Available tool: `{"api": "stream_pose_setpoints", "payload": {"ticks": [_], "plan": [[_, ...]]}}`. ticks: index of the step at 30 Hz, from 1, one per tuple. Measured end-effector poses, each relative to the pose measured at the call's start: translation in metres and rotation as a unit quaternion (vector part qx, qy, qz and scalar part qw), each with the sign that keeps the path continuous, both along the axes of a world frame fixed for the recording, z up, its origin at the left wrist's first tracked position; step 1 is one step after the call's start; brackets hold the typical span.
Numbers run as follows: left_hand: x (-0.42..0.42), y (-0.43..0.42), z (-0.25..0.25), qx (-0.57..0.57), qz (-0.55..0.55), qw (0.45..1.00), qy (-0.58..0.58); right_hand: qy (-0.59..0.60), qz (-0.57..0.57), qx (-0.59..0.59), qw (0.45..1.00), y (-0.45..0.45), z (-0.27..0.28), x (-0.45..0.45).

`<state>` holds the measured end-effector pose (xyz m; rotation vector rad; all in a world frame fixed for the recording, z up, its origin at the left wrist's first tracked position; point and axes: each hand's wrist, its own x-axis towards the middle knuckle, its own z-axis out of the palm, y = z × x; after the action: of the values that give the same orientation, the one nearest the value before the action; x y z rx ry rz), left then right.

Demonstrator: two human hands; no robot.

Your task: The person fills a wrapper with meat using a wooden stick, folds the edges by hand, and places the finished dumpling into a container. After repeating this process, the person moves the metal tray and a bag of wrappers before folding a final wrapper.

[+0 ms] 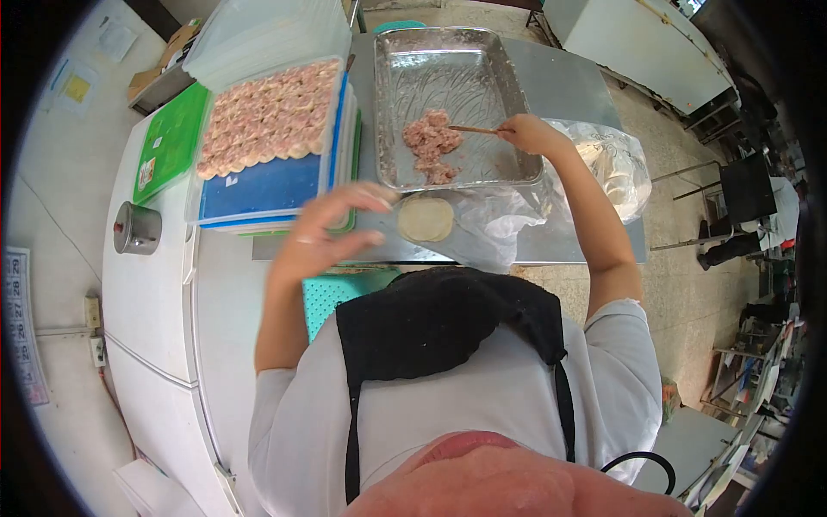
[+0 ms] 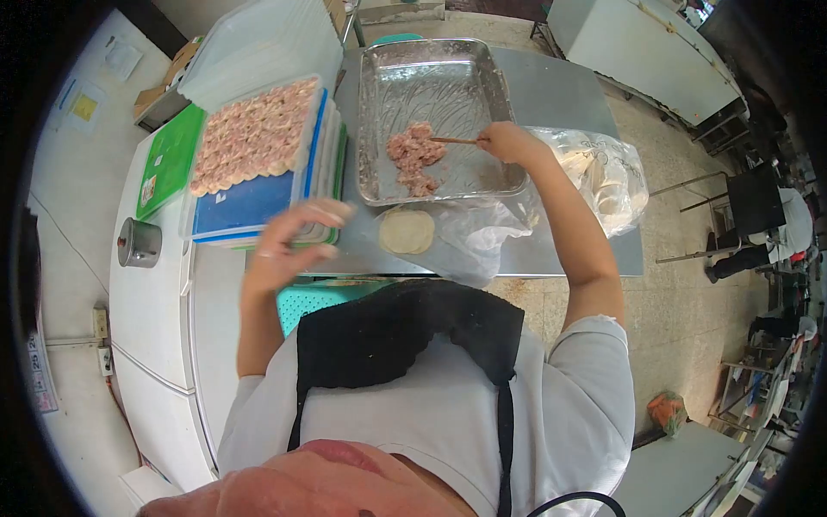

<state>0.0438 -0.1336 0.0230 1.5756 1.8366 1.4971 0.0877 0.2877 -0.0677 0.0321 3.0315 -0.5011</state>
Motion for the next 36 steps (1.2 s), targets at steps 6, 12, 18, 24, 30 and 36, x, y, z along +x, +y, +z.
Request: {"api": "stream_pose_setpoints", "payload": {"ticks": [6,12,18,24,30,36], "plan": [[0.018,0.077,-0.122,-0.197,0.055,0.975,-0.082,-0.005,-0.002,0.052,0.999,0.048,-0.067,-0.067],[0.035,0.098,-0.172,-0.186,0.202,0.952,0.133,0.069,0.051,0.008,0.996,-0.015,-0.093,-0.078],[0.036,0.1,-0.176,-0.217,0.253,0.935,0.12,0.074,0.223,0.018,0.972,-0.041,-0.055,-0.004],[0.035,0.101,-0.16,-0.168,0.295,0.933,0.119,0.043,0.188,-0.028,0.981,0.027,-0.026,-0.04],[0.031,0.111,-0.143,-0.202,0.306,0.918,0.149,0.036,0.12,0.046,0.991,0.009,-0.066,-0.078],[0.026,0.108,-0.151,-0.175,0.307,0.926,0.136,0.039,0.24,0.077,0.967,-0.024,-0.021,-0.028]]}}
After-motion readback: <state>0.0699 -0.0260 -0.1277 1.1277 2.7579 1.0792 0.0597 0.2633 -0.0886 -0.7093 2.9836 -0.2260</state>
